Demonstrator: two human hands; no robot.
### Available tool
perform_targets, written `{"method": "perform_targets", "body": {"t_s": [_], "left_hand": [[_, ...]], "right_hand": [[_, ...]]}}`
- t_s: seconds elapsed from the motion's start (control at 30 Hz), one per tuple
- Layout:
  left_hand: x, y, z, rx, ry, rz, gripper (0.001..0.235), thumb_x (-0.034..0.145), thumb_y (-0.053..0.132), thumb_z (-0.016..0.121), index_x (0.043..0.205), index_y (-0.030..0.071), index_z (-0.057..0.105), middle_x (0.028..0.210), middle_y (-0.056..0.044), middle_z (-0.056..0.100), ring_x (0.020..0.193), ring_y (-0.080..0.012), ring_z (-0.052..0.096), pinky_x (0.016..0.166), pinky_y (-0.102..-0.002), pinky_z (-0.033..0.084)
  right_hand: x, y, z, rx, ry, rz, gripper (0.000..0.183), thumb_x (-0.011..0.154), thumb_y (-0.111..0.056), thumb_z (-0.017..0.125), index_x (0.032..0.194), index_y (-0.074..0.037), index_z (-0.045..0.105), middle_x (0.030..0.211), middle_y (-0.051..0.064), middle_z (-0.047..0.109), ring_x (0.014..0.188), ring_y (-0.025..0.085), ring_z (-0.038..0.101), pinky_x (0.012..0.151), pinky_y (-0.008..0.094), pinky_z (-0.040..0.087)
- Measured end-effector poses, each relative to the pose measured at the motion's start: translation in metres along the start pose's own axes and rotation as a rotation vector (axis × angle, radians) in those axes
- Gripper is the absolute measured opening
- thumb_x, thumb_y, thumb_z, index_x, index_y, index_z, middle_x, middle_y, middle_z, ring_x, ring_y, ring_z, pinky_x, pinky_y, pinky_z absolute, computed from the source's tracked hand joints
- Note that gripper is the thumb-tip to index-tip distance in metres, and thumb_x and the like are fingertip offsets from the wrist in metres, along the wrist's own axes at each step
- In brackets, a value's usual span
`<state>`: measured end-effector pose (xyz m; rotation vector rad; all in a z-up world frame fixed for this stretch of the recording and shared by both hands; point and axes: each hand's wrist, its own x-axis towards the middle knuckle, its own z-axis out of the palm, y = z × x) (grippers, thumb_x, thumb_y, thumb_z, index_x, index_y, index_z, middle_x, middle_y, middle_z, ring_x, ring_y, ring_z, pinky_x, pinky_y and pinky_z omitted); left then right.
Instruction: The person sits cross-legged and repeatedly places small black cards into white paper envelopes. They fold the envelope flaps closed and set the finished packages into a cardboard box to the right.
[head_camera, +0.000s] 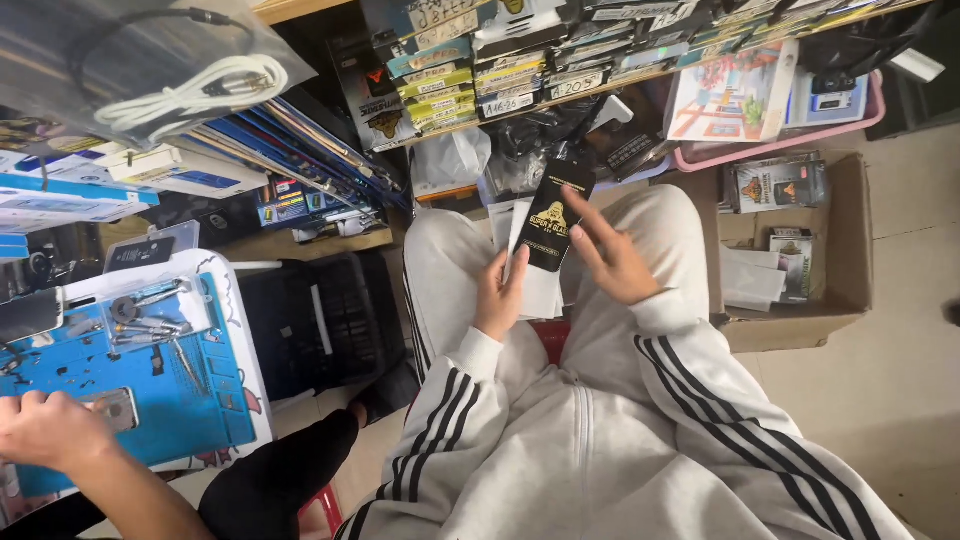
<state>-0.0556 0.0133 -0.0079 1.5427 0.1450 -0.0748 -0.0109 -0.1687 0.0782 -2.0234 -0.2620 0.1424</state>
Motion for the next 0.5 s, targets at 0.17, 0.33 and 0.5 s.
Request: {"method": "perform_targets", "body": {"t_s": [0.17,0.33,0.5], "left_hand": [[0.003,-0.024,-0.005,-0.050,0.090,-0.071,0.041,0.108,0.033,0.058,0.132,0.002,0.066,0.124,-0.022,0.070,0.126,-0.0207,0.056,0.111,-0.044,0.044],[0.006,-0.033,-0.007,-0.028,0.061,-0.036,0.038,0.109,0.033,0.057,0.130,0.004,0.068,0.117,-0.016,0.073,0.119,-0.0161,0.059,0.108,-0.042,0.047],[-0.001,-0.040,0.002,0.000,-0.030,-0.001,0.037,0.108,0.032,0.057,0.129,0.003,0.069,0.115,-0.018,0.075,0.117,-0.0206,0.065,0.107,-0.043,0.048]], "right_hand": [[0.005,-0.019,-0.004,0.149,-0.452,0.051,0.049,0.100,-0.026,0.057,0.148,-0.017,0.058,0.111,0.027,0.077,0.080,0.034,0.076,0.094,0.056,0.054],[0.008,-0.003,-0.001,0.251,-0.370,0.055,0.036,0.103,-0.026,0.057,0.133,-0.014,0.072,0.094,0.014,0.075,0.078,0.019,0.067,0.078,0.041,0.055],[0.002,0.045,-0.001,0.336,0.010,0.107,0.036,0.109,-0.025,0.050,0.139,-0.016,0.068,0.071,0.007,0.066,0.067,0.013,0.056,0.067,0.029,0.051]]}}
